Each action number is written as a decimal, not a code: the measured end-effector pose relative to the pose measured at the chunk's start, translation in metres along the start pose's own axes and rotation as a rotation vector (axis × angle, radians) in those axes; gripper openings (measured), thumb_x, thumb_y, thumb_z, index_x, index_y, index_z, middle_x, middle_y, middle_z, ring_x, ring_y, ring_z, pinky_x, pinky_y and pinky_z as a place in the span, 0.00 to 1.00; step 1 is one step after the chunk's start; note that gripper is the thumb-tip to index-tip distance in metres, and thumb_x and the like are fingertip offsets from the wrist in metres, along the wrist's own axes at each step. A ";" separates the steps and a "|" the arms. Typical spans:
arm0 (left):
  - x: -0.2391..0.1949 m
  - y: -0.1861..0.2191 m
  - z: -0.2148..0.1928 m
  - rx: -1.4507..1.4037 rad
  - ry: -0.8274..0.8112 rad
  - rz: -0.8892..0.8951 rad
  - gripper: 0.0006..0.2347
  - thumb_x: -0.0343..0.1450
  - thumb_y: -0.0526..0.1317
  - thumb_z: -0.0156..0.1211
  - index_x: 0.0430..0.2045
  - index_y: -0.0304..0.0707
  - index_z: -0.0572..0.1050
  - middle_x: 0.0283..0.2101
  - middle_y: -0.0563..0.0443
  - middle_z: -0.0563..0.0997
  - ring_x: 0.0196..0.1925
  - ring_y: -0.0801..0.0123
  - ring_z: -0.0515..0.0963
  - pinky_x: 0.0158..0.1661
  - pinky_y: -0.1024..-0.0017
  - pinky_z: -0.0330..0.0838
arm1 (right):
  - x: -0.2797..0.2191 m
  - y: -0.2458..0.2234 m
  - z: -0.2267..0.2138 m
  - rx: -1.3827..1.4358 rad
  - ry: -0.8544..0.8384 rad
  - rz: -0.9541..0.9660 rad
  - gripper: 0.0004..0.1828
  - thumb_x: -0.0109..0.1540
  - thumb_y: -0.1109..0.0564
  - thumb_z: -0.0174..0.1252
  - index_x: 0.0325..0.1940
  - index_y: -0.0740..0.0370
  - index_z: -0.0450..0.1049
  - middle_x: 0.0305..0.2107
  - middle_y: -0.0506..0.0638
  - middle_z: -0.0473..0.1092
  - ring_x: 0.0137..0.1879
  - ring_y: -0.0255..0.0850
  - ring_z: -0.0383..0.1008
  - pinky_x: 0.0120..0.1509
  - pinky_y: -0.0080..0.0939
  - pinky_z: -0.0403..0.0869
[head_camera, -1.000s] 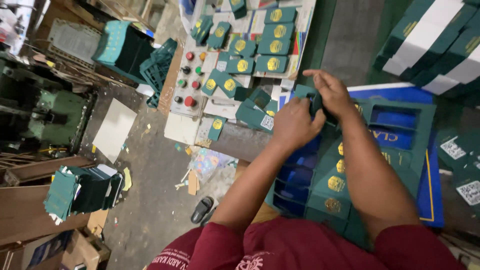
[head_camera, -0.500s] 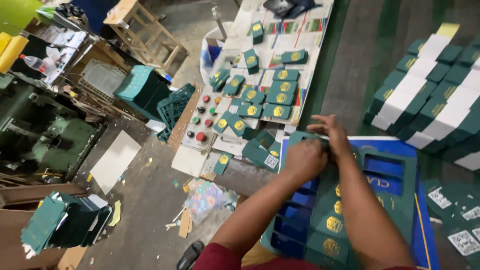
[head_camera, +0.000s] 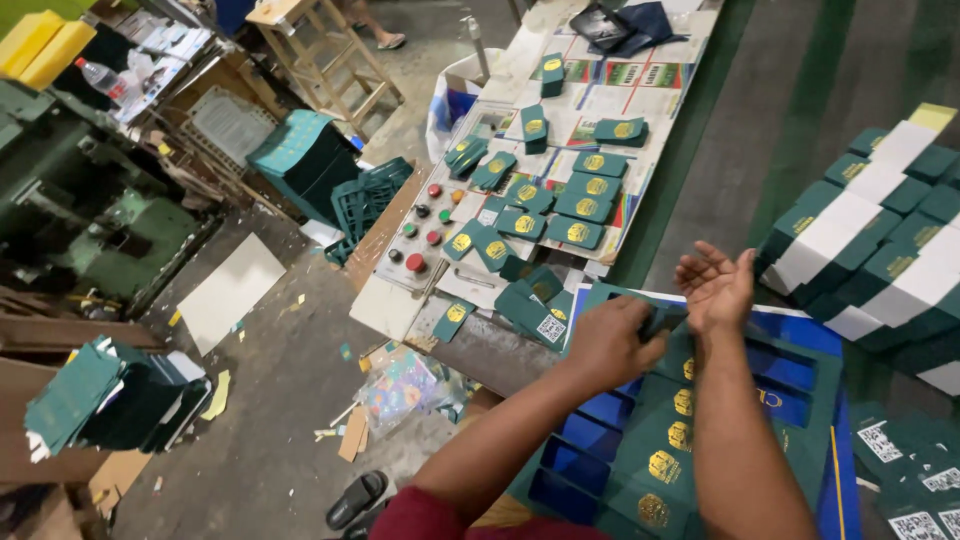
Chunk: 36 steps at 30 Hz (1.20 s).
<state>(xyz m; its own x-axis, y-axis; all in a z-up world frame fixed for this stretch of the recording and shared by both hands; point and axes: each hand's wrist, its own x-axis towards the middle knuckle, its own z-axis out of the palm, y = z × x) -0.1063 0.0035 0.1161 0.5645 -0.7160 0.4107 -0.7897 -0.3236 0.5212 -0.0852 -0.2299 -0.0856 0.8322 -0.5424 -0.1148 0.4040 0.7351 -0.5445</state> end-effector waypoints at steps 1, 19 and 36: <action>-0.008 0.001 -0.011 0.001 0.007 -0.007 0.11 0.66 0.45 0.67 0.26 0.36 0.74 0.32 0.41 0.79 0.36 0.46 0.81 0.36 0.54 0.73 | 0.000 0.002 0.001 -0.004 -0.005 0.007 0.42 0.71 0.24 0.38 0.57 0.63 0.76 0.40 0.58 0.77 0.44 0.48 0.78 0.55 0.50 0.76; -0.198 -0.027 -0.044 -0.677 0.101 -0.420 0.13 0.70 0.46 0.71 0.32 0.34 0.76 0.25 0.57 0.68 0.29 0.78 0.67 0.31 0.71 0.64 | -0.030 0.010 0.040 -1.568 -0.064 -0.643 0.33 0.83 0.45 0.37 0.42 0.62 0.84 0.27 0.57 0.72 0.37 0.51 0.73 0.46 0.51 0.70; -0.230 -0.026 -0.062 -0.845 -0.028 -0.441 0.14 0.69 0.47 0.69 0.37 0.35 0.79 0.23 0.57 0.65 0.26 0.77 0.65 0.28 0.71 0.62 | 0.056 -0.095 -0.053 0.288 0.049 -0.057 0.33 0.69 0.36 0.41 0.46 0.65 0.80 0.28 0.54 0.71 0.34 0.47 0.69 0.40 0.47 0.69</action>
<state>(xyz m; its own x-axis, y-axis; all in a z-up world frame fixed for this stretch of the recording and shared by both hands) -0.2003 0.2147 0.0539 0.7556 -0.6540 0.0353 -0.0660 -0.0224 0.9976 -0.0975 -0.3514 -0.0848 0.7887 -0.5999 -0.1343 0.5464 0.7842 -0.2941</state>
